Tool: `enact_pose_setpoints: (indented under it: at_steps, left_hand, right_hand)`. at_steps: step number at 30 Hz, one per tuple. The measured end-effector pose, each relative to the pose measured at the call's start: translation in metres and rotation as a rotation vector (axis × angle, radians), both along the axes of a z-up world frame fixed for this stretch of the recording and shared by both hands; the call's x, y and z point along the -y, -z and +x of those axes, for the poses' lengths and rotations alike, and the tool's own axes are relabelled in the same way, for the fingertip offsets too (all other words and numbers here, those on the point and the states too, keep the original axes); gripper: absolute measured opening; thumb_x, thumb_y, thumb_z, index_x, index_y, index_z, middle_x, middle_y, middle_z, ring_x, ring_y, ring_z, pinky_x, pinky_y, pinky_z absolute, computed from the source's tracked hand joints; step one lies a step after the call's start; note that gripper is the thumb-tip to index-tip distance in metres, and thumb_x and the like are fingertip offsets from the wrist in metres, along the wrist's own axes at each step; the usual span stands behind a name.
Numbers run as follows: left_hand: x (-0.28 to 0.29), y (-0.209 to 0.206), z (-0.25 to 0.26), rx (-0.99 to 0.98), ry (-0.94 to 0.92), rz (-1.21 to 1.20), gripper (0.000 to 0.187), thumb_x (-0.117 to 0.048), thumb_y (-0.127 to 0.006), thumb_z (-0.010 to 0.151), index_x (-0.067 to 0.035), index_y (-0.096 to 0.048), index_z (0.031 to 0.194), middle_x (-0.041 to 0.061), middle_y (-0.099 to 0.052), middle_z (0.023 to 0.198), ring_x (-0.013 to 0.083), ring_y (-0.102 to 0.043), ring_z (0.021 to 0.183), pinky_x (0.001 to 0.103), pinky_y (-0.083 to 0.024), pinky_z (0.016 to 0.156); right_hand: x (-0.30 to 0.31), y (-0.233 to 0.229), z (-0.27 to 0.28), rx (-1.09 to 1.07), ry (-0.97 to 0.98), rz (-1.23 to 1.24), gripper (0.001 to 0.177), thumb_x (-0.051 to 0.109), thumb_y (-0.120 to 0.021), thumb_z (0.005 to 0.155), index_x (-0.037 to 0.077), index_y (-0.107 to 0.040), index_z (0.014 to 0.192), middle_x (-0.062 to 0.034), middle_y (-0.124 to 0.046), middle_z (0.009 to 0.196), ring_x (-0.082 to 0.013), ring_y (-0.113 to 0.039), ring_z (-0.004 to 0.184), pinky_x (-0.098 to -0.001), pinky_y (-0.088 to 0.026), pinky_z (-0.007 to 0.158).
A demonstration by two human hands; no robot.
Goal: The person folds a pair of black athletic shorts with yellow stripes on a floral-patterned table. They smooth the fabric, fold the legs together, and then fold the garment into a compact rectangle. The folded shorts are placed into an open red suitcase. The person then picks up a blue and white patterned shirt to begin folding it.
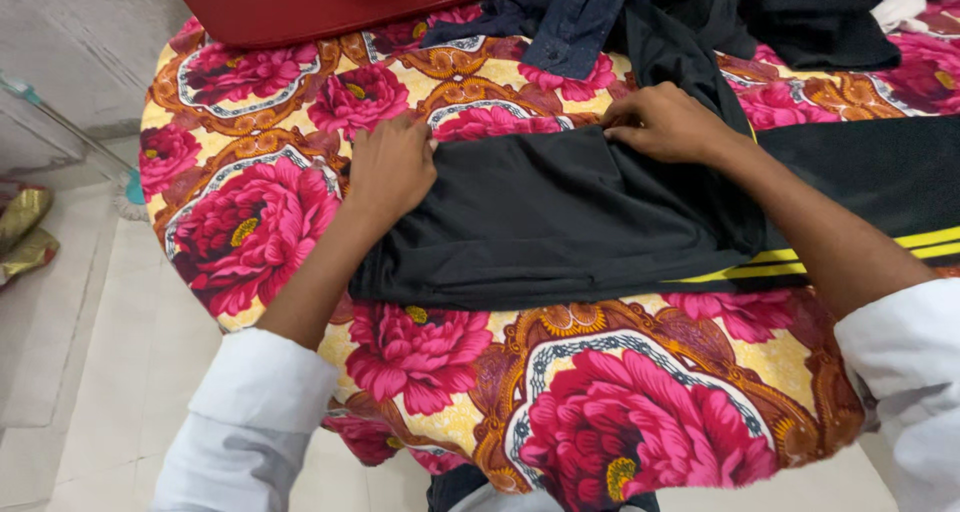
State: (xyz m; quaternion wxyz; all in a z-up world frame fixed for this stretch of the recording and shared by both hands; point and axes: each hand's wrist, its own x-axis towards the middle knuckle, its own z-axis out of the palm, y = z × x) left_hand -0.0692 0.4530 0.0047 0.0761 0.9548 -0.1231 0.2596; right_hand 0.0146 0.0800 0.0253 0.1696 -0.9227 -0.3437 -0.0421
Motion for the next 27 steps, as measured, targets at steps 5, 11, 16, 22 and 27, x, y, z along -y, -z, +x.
enact_pose_setpoints:
  at_steps: [5,11,16,22,27]
  left_hand:
    - [-0.006,0.017,-0.012,0.095,0.039,-0.042,0.022,-0.024,-0.061,0.101,-0.004,-0.071,0.102,0.016,-0.067,0.097,0.0361,-0.065,0.094,0.052,-0.045,0.081]
    - [-0.006,0.018,-0.015,0.131,0.052,-0.038,0.021,-0.024,-0.061,0.100,-0.005,-0.070,0.103,0.015,-0.065,0.098,0.0346,-0.064,0.095,0.050,-0.044,0.080]
    - [-0.005,0.020,-0.014,0.108,0.038,-0.022,0.020,-0.024,-0.062,0.100,-0.006,-0.070,0.099,0.015,-0.065,0.097,0.0338,-0.063,0.095,0.050,-0.044,0.080]
    - [-0.007,0.020,-0.012,0.136,0.057,-0.020,0.021,-0.024,-0.062,0.101,-0.005,-0.071,0.100,0.014,-0.066,0.096,0.0335,-0.063,0.096,0.050,-0.044,0.081]
    - [-0.006,0.020,-0.013,0.137,0.052,-0.023,0.021,-0.024,-0.063,0.101,-0.005,-0.072,0.100,0.014,-0.066,0.095,0.0334,-0.064,0.096,0.050,-0.044,0.081]
  right_hand:
    - [0.002,0.002,0.016,0.376,0.129,0.020,0.020,0.015,-0.072,0.091,0.009,-0.079,0.109,-0.0150,-0.076,0.103,-0.0349,-0.072,0.095,-0.0439,-0.054,0.080]
    - [0.001,-0.008,0.020,-0.022,0.030,0.235,0.018,0.018,-0.070,0.093,0.006,-0.074,0.107,-0.0114,-0.076,0.093,-0.0277,-0.075,0.084,-0.0377,-0.058,0.078]
    - [0.017,-0.015,0.000,-0.162,-0.041,-0.122,0.030,0.026,-0.074,0.083,0.009,-0.077,0.107,-0.0065,-0.079,0.091,-0.0225,-0.078,0.084,-0.0355,-0.059,0.080]
    - [0.027,-0.028,-0.008,-0.221,0.155,-0.424,0.060,0.062,-0.061,0.086,0.023,-0.075,0.129,-0.0084,-0.078,0.108,-0.0301,-0.072,0.101,-0.0426,-0.054,0.092]
    - [0.033,-0.016,-0.001,-0.360,0.201,-0.264,0.073,0.065,-0.049,0.098,0.001,-0.075,0.124,-0.0158,-0.074,0.115,-0.0278,-0.068,0.108,-0.0412,-0.050,0.097]
